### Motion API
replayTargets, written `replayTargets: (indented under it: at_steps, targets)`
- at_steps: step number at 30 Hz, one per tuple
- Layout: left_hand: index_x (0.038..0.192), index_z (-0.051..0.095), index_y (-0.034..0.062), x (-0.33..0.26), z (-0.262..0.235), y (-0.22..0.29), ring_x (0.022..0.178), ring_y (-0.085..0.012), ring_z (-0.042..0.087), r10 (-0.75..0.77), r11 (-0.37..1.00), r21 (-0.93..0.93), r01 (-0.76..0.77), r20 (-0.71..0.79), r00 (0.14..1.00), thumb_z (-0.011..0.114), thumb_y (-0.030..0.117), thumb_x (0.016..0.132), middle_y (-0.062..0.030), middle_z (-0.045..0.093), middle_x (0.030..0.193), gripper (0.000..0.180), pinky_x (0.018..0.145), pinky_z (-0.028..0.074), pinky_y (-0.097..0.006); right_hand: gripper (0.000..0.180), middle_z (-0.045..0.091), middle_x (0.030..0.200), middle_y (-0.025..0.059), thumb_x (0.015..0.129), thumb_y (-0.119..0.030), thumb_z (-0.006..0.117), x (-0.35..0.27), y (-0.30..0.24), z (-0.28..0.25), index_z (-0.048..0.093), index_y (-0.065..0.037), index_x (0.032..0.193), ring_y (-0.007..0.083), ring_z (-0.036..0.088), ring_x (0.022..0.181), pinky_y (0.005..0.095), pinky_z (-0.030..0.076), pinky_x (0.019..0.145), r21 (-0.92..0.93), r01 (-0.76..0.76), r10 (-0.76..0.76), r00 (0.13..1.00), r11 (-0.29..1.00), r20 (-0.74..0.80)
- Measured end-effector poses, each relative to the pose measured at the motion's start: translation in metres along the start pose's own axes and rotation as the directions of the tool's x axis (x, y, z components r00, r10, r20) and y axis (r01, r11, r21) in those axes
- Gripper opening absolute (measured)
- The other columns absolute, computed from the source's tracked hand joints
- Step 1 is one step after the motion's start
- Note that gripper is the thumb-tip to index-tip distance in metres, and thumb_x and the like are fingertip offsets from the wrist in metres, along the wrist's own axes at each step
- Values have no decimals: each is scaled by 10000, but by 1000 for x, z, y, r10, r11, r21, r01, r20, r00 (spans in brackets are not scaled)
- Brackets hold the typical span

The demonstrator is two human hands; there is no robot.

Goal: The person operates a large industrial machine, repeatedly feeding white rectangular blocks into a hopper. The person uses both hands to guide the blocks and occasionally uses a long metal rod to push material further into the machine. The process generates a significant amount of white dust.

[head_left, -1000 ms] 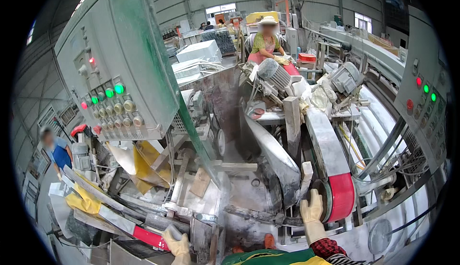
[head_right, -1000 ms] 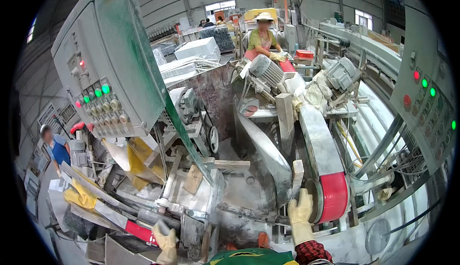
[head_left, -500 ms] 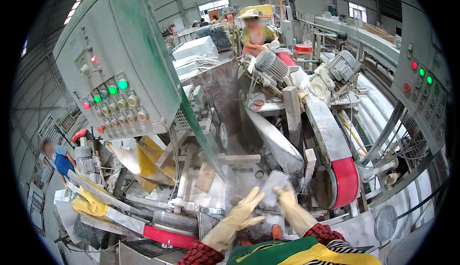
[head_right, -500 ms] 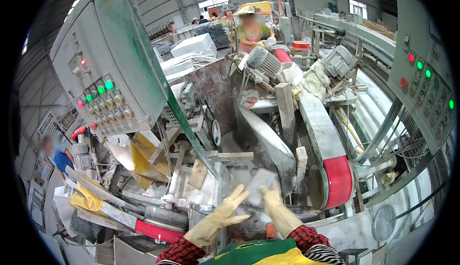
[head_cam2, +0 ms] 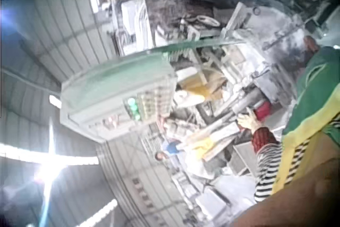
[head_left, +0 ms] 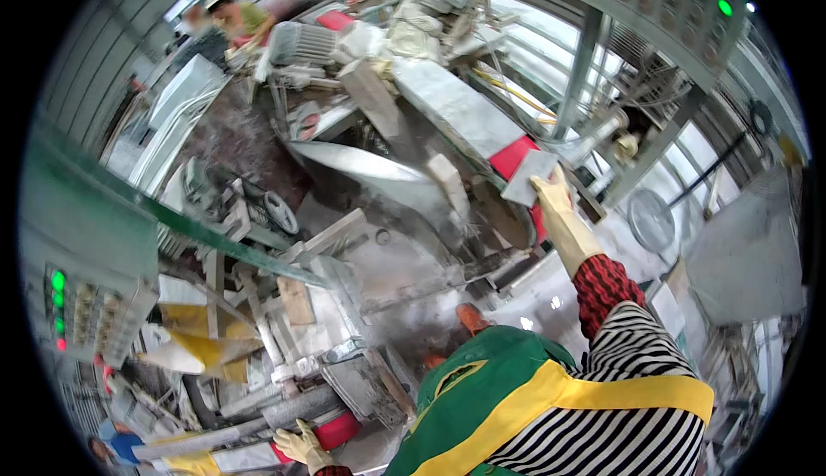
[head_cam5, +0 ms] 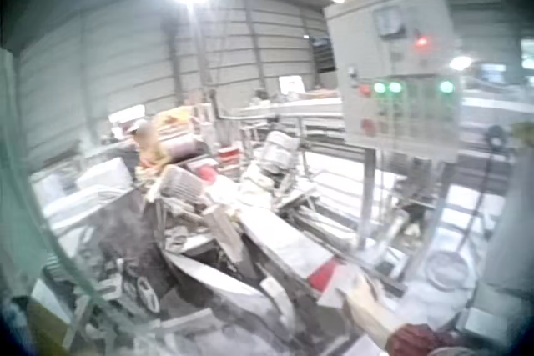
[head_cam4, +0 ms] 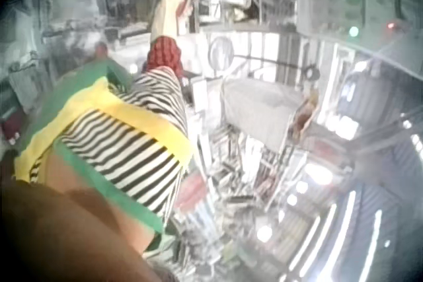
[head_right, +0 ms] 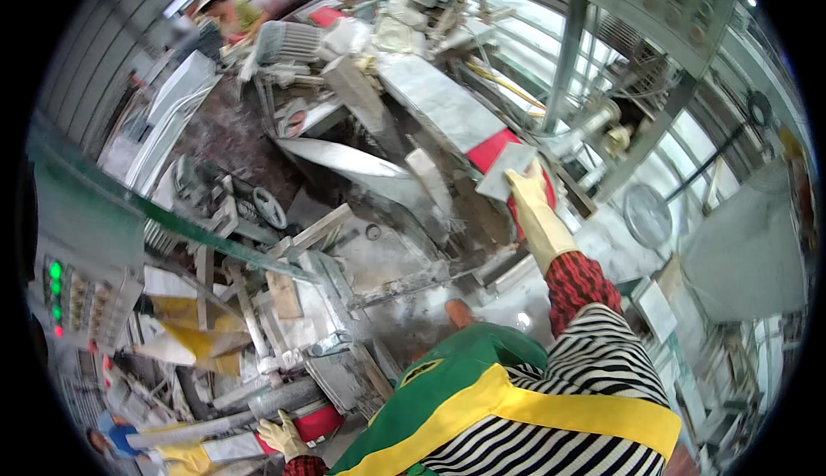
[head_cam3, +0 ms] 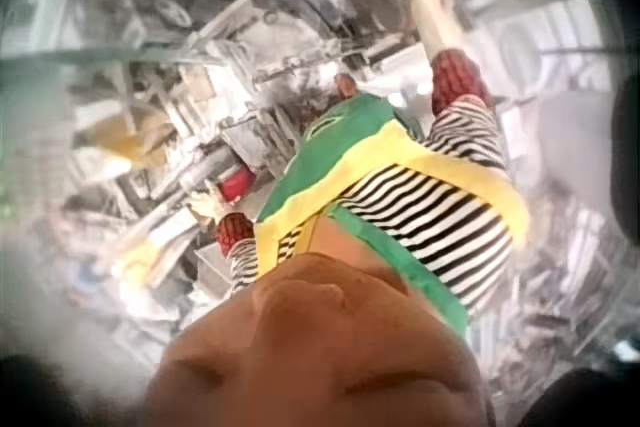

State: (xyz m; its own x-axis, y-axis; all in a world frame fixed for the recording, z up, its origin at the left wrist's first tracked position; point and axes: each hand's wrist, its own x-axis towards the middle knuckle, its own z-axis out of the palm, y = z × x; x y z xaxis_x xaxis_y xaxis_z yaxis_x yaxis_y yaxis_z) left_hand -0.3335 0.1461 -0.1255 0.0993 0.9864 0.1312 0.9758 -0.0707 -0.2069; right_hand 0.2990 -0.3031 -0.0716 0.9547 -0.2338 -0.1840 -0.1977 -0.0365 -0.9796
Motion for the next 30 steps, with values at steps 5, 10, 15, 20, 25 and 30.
replayTargets:
  at_steps: [5, 10, 15, 20, 25, 30]
  targets:
    - [1444, 392, 17, -1, -18, 11, 1367, -401, 349, -5, 999, 51, -3, 145, 989, 477, 669, 898, -246, 363, 1494, 854, 1123, 318, -454, 657, 612, 1215, 146, 809, -24, 681, 37, 24, 18, 426, -96, 1411, 276, 637, 1037, 386, 548, 825, 128, -49, 70, 983, 991, -168]
    - [1502, 310, 41, 12, 7, -5, 1410, -411, 293, -26, 998, 61, 15, 193, 981, 478, 711, 869, -263, 296, 1535, 937, 1169, 254, -459, 717, 558, 1264, 127, 814, 94, 595, 65, 34, 41, 364, -145, 1450, 270, 633, 1035, 401, 604, 775, 250, -69, 99, 989, 966, -111]
    - [1518, 284, 58, 7, -4, 5, 1419, -421, 268, -56, 998, 27, 51, 258, 965, 489, 713, 858, -250, 262, 1556, 952, 1175, 239, -463, 769, 500, 1321, 130, 820, 150, 533, 70, 21, 64, 304, -174, 1479, 294, 608, 1082, 435, 603, 823, 409, -149, 185, 982, 900, -49]
    - [1518, 283, 70, 0, -12, 14, 1429, -416, 249, -71, 997, -13, 78, 283, 957, 539, 670, 853, -233, 239, 1571, 932, 1174, 239, -467, 598, 537, 1286, 134, 835, 60, 559, 81, 25, 69, 391, -131, 1375, 300, 614, 1064, 429, 577, 826, 467, -183, 174, 983, 865, 64]
    - [1509, 279, 52, -3, -1, 21, 1426, -422, 255, -75, 997, 32, 70, 200, 977, 586, 639, 844, -237, 249, 1566, 939, 1164, 251, -476, 640, 534, 1340, 165, 856, -103, 644, 79, 55, 43, 388, -86, 1443, 283, 604, 1091, 343, 501, 908, -95, 163, -185, 931, 982, -314]
    - [1506, 279, 40, -28, -5, 25, 1433, -426, 237, -89, 996, 0, 90, 126, 988, 582, 598, 871, -229, 235, 1574, 897, 1154, 252, -497, 500, 569, 1317, 146, 866, -115, 670, 84, 88, 46, 518, -21, 1333, 310, 550, 1234, 360, 484, 1011, 297, 276, -297, 954, 914, 29]
